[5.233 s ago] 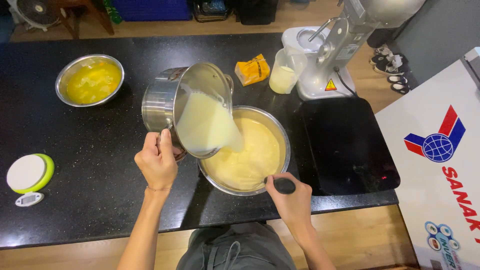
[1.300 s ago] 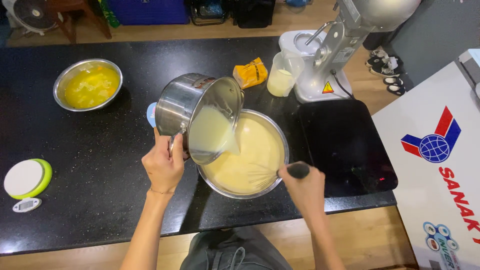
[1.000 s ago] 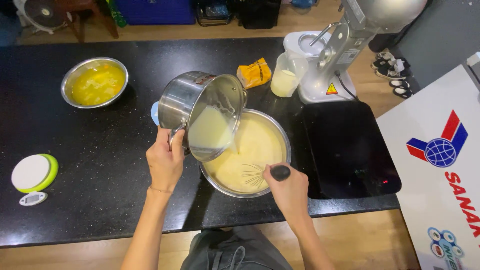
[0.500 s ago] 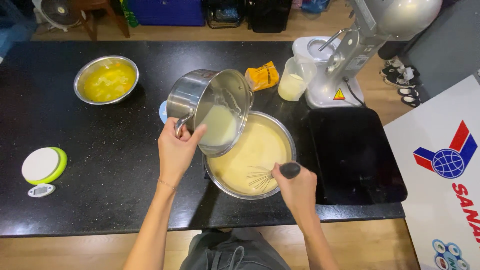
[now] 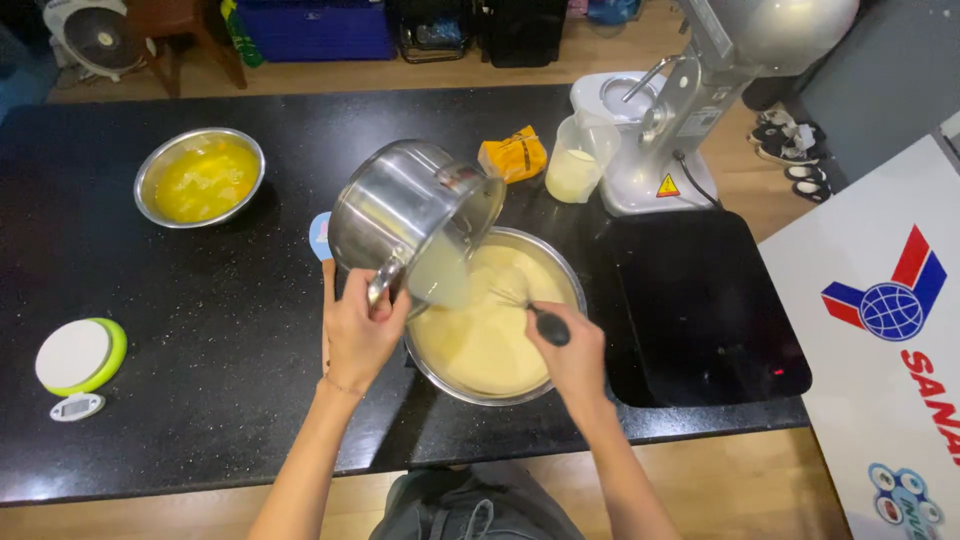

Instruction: The person is whisking a yellow batter and then pouring warm milk from a pot into the bowl while continuing to whisk.

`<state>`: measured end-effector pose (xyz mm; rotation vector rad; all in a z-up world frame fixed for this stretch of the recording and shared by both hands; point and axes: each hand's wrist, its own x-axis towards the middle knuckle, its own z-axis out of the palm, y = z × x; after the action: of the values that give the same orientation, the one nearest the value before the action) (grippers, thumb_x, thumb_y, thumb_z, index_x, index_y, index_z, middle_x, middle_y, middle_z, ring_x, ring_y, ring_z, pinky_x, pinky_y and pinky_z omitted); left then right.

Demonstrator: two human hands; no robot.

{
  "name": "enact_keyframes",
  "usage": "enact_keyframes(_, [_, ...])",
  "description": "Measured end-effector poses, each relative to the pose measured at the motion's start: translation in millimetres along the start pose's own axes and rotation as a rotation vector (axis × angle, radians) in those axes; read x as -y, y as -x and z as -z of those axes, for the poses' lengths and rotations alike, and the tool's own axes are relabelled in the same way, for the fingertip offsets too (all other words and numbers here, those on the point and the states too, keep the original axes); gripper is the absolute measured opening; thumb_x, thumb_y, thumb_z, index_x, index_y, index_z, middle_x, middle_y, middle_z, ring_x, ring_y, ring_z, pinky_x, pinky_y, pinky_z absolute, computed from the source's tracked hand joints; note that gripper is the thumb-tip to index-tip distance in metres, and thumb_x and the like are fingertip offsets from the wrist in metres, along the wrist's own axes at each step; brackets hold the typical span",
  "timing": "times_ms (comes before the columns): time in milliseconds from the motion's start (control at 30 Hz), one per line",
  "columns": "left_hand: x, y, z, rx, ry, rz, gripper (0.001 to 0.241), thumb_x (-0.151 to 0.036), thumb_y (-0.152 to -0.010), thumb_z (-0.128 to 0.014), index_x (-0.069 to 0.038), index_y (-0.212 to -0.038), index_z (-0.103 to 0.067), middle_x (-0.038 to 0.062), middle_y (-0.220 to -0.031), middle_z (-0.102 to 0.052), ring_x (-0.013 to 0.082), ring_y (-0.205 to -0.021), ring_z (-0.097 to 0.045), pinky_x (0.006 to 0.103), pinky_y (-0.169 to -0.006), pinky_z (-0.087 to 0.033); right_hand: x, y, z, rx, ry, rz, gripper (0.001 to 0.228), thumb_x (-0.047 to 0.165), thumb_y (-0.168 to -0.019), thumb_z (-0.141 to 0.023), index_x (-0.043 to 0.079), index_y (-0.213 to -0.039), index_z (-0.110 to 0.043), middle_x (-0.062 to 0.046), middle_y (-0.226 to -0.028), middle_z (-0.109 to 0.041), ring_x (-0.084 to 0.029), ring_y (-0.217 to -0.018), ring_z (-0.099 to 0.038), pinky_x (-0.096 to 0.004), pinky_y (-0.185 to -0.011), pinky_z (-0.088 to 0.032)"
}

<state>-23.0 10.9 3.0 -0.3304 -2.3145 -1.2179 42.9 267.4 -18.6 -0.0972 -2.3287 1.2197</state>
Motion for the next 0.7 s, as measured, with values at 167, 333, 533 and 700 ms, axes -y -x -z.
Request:
enact_keyframes(167, [6,17,-5,0.016,0.008,-0.19,0.024,-0.01,-0.085,-0.082,-0.002,-0.096,-0.062,0.002,-0.057,-0.054,0.0144,-0.048,-0.059,0.0302,-0.048,-0.047,18,15,34,-0.102,0.117,-0.104,0.024,0.018,-0.081,-0.082,0.001,-0.096,-0.076,-0.015,-0.093,-0.076,-0.027,-0.083,-0.076,-0.032,-0.077,-0.057])
enact_keyframes(333, [17,32,-14,0.0,-0.039,-0.397,0.024,-0.006,-0.082,-0.083,-0.002,-0.094,-0.063,0.004,-0.058,-0.053,0.0198,-0.05,-0.06,0.034,-0.05,-0.048,42,44,48,-0.081,0.227,-0.204,0.02,0.019,-0.08,-0.08,0.002,-0.092,-0.078,-0.015,-0.089,-0.077,-0.026,-0.081,-0.076,-0.032,-0.076,-0.057])
enact_keyframes(533, [14,37,-11,0.165,0.0,-0.671,0.028,-0.002,-0.076,-0.085,-0.001,-0.089,-0.061,0.011,-0.071,-0.056,0.0275,-0.059,-0.06,0.037,-0.051,-0.048,42,57,13,0.116,0.019,-0.32,0.018,0.017,-0.076,-0.082,0.004,-0.088,-0.079,-0.011,-0.081,-0.081,-0.018,-0.075,-0.081,-0.03,-0.073,-0.06])
enact_keyframes(700, [13,40,-15,0.11,0.014,-0.748,0.027,0.0,-0.077,-0.082,0.0,-0.092,-0.059,0.011,-0.075,-0.057,0.0281,-0.064,-0.062,0.0362,-0.054,-0.05,17,48,-27,0.106,-0.136,0.045,0.025,0.012,-0.084,-0.081,0.001,-0.105,-0.074,-0.015,-0.099,-0.077,-0.021,-0.089,-0.075,-0.033,-0.078,-0.058])
